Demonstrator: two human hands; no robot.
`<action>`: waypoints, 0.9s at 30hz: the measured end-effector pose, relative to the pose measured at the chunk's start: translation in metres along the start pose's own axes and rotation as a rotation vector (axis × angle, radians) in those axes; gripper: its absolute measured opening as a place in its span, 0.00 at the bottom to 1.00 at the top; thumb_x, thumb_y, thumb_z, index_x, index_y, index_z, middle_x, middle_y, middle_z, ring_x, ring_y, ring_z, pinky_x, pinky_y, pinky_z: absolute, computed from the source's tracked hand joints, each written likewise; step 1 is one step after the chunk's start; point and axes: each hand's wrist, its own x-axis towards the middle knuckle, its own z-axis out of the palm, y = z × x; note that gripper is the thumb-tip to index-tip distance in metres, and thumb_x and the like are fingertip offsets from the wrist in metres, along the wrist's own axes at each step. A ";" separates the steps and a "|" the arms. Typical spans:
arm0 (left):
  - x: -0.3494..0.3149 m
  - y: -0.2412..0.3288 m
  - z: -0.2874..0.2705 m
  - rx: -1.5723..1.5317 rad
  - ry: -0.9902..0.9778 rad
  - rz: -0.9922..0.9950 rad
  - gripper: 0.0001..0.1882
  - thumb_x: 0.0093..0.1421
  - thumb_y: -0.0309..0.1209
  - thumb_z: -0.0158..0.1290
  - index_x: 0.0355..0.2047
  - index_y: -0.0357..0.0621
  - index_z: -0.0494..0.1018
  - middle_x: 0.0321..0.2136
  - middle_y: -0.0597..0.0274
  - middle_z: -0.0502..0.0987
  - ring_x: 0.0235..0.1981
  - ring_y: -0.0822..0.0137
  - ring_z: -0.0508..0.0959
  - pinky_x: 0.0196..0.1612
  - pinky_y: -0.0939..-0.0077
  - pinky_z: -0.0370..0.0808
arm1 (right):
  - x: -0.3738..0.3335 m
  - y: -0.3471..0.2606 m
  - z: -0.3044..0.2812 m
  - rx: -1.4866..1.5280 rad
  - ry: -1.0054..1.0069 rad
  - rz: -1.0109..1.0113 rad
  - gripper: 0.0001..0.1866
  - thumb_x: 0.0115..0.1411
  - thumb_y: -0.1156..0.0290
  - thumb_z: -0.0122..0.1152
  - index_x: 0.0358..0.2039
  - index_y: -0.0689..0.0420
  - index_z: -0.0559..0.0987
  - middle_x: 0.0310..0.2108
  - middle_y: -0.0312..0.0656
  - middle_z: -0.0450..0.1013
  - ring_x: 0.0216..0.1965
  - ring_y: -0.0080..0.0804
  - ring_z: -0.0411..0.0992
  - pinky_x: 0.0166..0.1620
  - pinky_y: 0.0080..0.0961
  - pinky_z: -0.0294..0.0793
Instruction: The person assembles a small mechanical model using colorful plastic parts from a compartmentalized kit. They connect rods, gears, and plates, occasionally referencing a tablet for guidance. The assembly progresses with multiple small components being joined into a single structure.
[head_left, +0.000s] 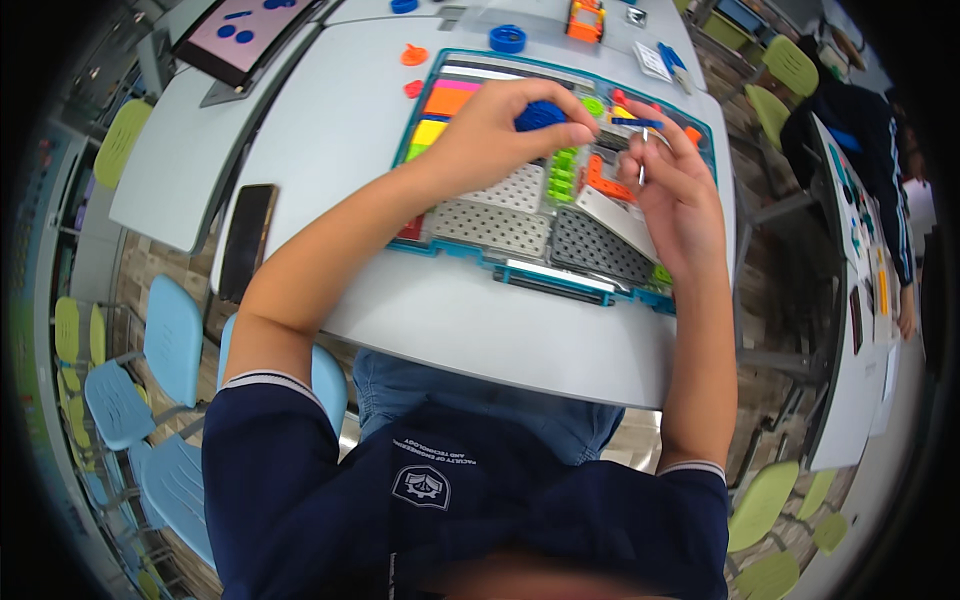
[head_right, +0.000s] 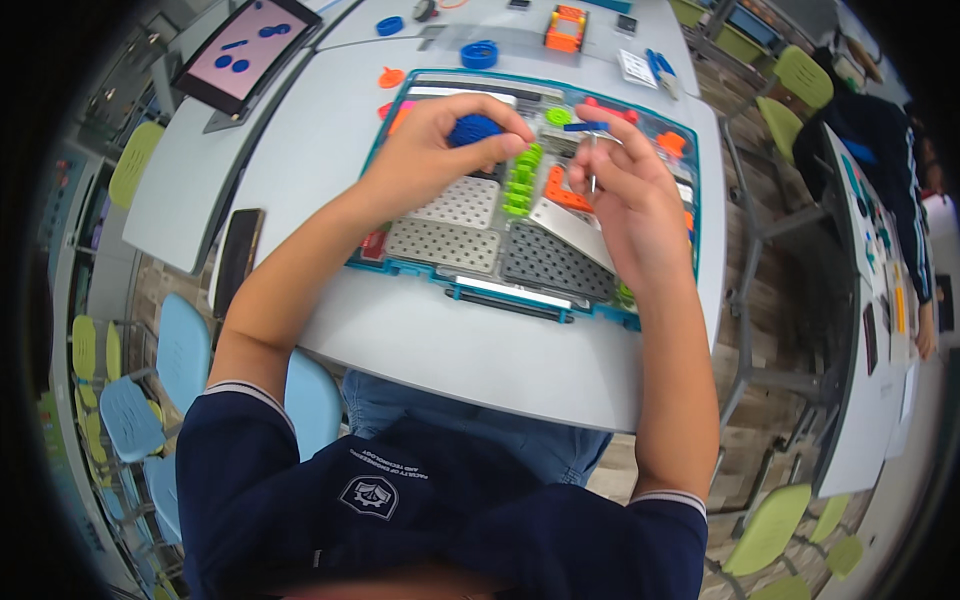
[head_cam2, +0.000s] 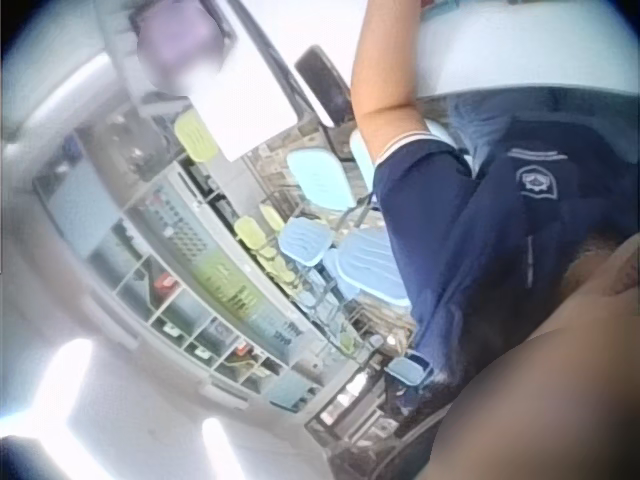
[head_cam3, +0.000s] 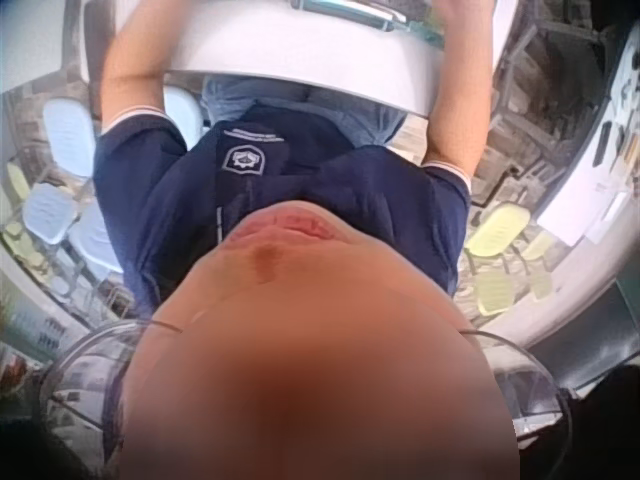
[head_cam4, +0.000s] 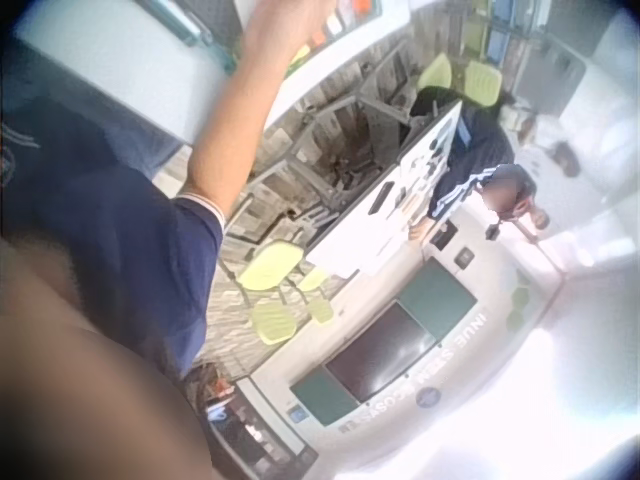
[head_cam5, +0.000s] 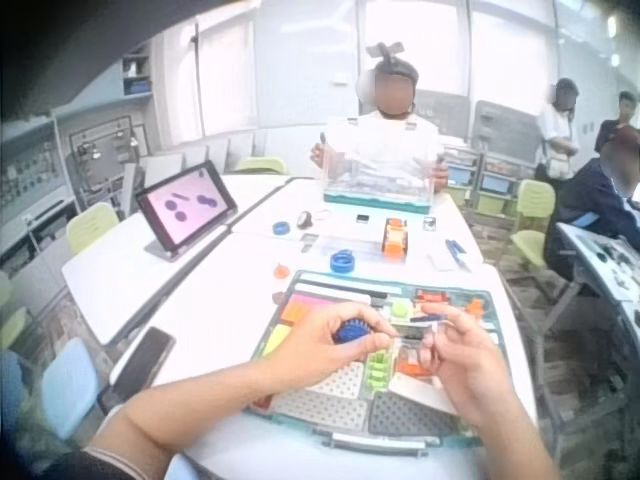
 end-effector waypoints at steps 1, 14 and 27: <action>0.000 -0.001 0.000 0.007 0.003 0.021 0.10 0.60 0.34 0.59 0.39 0.42 0.77 0.34 0.70 0.78 0.31 0.81 0.73 0.35 0.86 0.72 | 0.000 -0.001 0.001 0.052 -0.020 0.013 0.21 0.62 0.80 0.49 0.56 0.66 0.66 0.35 0.38 0.67 0.36 0.25 0.65 0.46 0.21 0.67; -0.003 -0.002 0.000 -0.102 0.000 -0.032 0.13 0.61 0.33 0.58 0.43 0.42 0.78 0.35 0.68 0.79 0.30 0.82 0.72 0.34 0.87 0.71 | -0.005 0.000 0.010 -0.072 0.042 0.081 0.20 0.61 0.74 0.58 0.52 0.65 0.68 0.29 0.34 0.66 0.29 0.19 0.62 0.38 0.16 0.62; -0.006 0.001 0.003 -0.031 0.057 -0.044 0.08 0.58 0.31 0.60 0.35 0.41 0.79 0.31 0.69 0.80 0.31 0.82 0.74 0.35 0.86 0.71 | 0.000 0.007 0.004 -0.099 -0.093 -0.030 0.14 0.66 0.63 0.54 0.45 0.61 0.74 0.26 0.33 0.68 0.29 0.19 0.62 0.37 0.16 0.63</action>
